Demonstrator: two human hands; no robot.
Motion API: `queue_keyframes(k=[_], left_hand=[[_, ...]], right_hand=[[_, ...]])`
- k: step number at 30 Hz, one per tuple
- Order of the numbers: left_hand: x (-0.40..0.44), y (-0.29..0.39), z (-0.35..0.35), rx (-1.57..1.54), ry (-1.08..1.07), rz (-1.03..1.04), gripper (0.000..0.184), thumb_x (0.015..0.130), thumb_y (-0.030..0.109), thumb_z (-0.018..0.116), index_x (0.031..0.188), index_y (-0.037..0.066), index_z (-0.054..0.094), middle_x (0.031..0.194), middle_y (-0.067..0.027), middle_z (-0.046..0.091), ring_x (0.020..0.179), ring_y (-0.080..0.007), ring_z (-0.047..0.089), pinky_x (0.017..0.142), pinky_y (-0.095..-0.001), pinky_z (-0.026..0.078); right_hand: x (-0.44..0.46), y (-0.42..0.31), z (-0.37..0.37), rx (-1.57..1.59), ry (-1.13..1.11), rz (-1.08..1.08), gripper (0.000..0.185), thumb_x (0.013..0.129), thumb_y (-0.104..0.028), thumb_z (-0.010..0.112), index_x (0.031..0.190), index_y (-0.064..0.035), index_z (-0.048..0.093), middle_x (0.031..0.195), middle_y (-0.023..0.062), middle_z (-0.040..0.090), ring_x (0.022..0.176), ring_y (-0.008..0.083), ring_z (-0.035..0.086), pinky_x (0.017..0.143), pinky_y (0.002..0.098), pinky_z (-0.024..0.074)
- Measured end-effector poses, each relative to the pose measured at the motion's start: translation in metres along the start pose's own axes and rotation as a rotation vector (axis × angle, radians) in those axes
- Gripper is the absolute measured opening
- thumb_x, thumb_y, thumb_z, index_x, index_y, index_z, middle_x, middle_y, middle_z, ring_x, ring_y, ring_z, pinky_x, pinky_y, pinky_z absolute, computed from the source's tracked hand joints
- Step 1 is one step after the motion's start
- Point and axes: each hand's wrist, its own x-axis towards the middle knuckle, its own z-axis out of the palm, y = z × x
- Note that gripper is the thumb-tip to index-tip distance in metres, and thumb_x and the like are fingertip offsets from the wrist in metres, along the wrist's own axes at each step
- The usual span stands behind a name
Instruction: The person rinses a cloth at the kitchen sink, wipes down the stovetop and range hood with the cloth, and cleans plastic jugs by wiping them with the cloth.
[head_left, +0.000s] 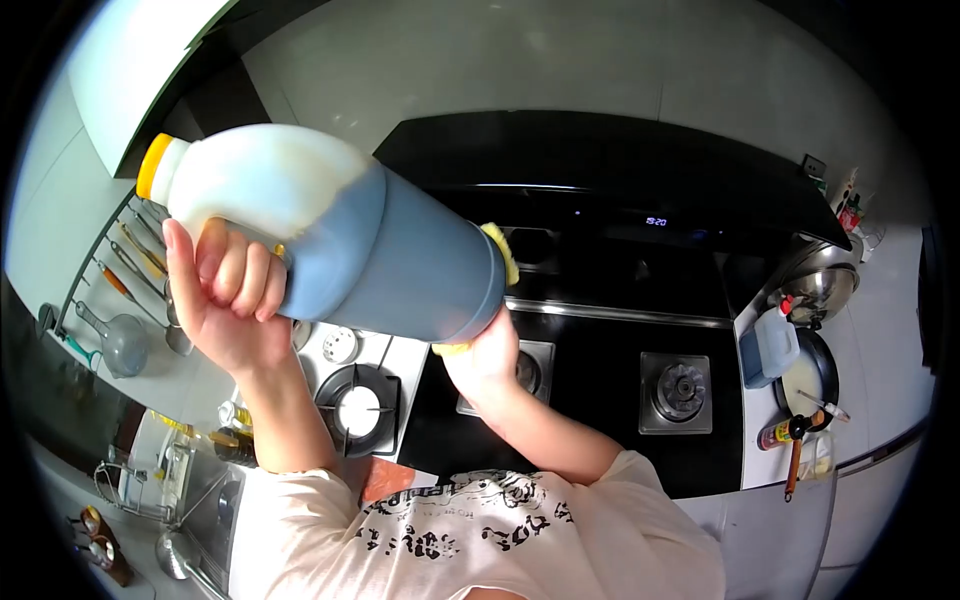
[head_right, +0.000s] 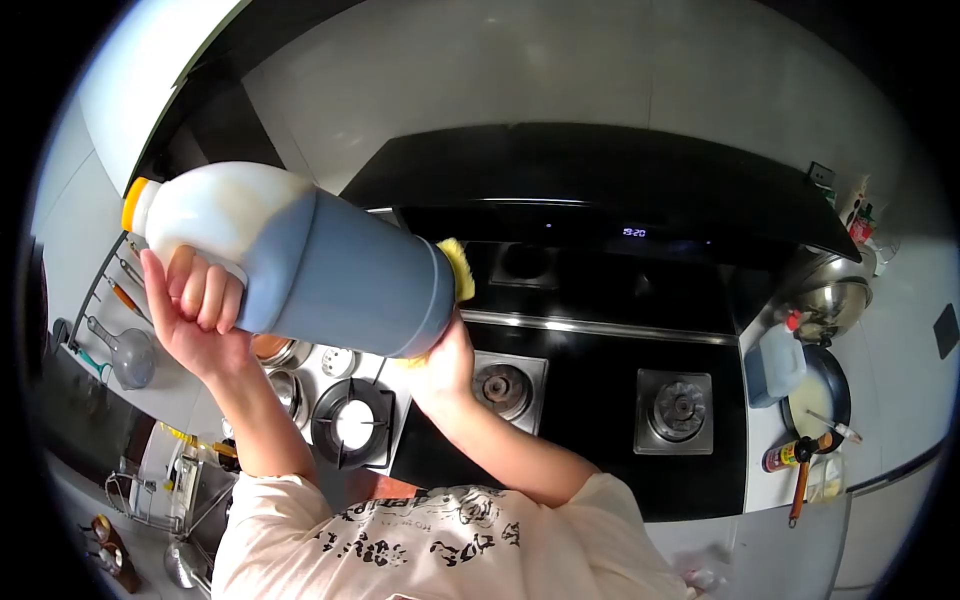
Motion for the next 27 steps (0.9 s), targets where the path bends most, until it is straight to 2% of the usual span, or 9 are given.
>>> queue_keyframes(k=[4,8,10,14,18,23,25,26,27], left_hand=[[-0.009,0.003,-0.029,-0.095,0.108,-0.045,0.045,0.103,0.039,0.042,0.065,0.016,0.035,0.049,0.0078,0.025,0.038,-0.0058,0.018,0.034,-0.0234,0.018],[-0.017,0.006,-0.050,-0.267,0.048,-0.104,0.045,0.103,0.042,0.040,0.067,0.015,0.039,0.049,0.0080,0.027,0.038,-0.0062,0.020,0.035,-0.0238,0.019],[-0.025,0.009,-0.052,-0.298,-0.047,-0.096,0.045,0.103,0.043,0.039,0.068,0.015,0.041,0.049,0.0082,0.027,0.038,-0.0061,0.020,0.035,-0.0236,0.019],[-0.035,0.021,-0.041,-0.229,-0.167,0.006,0.048,0.103,0.044,0.034,0.066,0.015,0.039,0.047,0.0085,0.028,0.036,-0.0057,0.021,0.033,-0.0228,0.017],[-0.040,0.032,-0.041,-0.150,-0.202,0.050,0.049,0.104,0.044,0.034,0.062,0.018,0.032,0.045,0.0100,0.022,0.036,-0.0051,0.021,0.032,-0.0226,0.015],[-0.055,0.027,-0.058,-0.030,0.030,-0.063,0.047,0.103,0.044,0.035,0.066,0.016,0.037,0.049,0.0090,0.023,0.036,-0.0061,0.018,0.032,-0.0232,0.015],[-0.061,0.015,-0.060,0.071,0.083,-0.115,0.046,0.103,0.042,0.038,0.066,0.014,0.037,0.048,0.0074,0.024,0.036,-0.0066,0.019,0.032,-0.0233,0.017],[-0.064,0.009,-0.062,0.130,0.117,-0.150,0.046,0.103,0.041,0.039,0.066,0.013,0.037,0.048,0.0064,0.024,0.036,-0.0069,0.020,0.033,-0.0232,0.018],[-0.067,0.001,-0.062,0.137,0.190,-0.183,0.046,0.102,0.039,0.042,0.066,0.010,0.039,0.047,0.0050,0.026,0.036,-0.0074,0.022,0.033,-0.0232,0.019]], right_hand=[[-0.046,0.019,-0.020,-0.185,-0.032,-0.017,0.037,0.102,-0.024,0.034,0.128,-0.0006,0.048,0.125,0.0096,0.055,0.114,0.0229,0.055,0.099,0.0375,0.0431],[-0.050,0.023,-0.005,-0.272,-0.165,-0.587,0.042,0.102,-0.012,0.035,0.143,-0.0020,0.032,0.140,0.0101,0.044,0.126,0.0216,0.047,0.105,0.0362,0.0384],[-0.019,0.016,-0.015,-0.535,-0.292,-0.841,0.047,0.102,-0.021,0.040,0.143,-0.0014,0.030,0.141,0.0111,0.043,0.125,0.0211,0.048,0.103,0.0360,0.0408],[0.036,0.004,-0.024,-0.028,-0.241,0.008,0.040,0.102,-0.032,0.041,0.129,-0.0033,0.049,0.124,0.0096,0.058,0.109,0.0205,0.060,0.089,0.0358,0.0511],[0.029,0.056,-0.007,-0.104,-0.151,0.120,0.038,0.098,-0.035,0.048,0.119,-0.0039,0.056,0.112,0.0114,0.063,0.101,0.0246,0.064,0.087,0.0368,0.0536],[-0.014,0.022,-0.059,-0.075,-0.340,0.906,0.039,0.095,-0.033,0.050,0.119,-0.0026,0.056,0.109,0.0148,0.063,0.098,0.0272,0.065,0.080,0.0423,0.0554],[-0.029,0.014,-0.051,-0.309,0.080,0.548,0.045,0.096,-0.032,0.045,0.124,0.0025,0.052,0.120,0.0180,0.059,0.100,0.0278,0.064,0.080,0.0404,0.0564],[-0.027,0.009,-0.048,-0.316,0.200,0.285,0.037,0.098,-0.028,0.043,0.118,0.0002,0.055,0.107,0.0148,0.062,0.091,0.0243,0.064,0.078,0.0366,0.0539],[-0.019,0.001,-0.045,-0.493,0.076,0.125,0.036,0.099,-0.024,0.041,0.123,0.0018,0.052,0.108,0.0140,0.062,0.092,0.0224,0.063,0.081,0.0349,0.0527]])
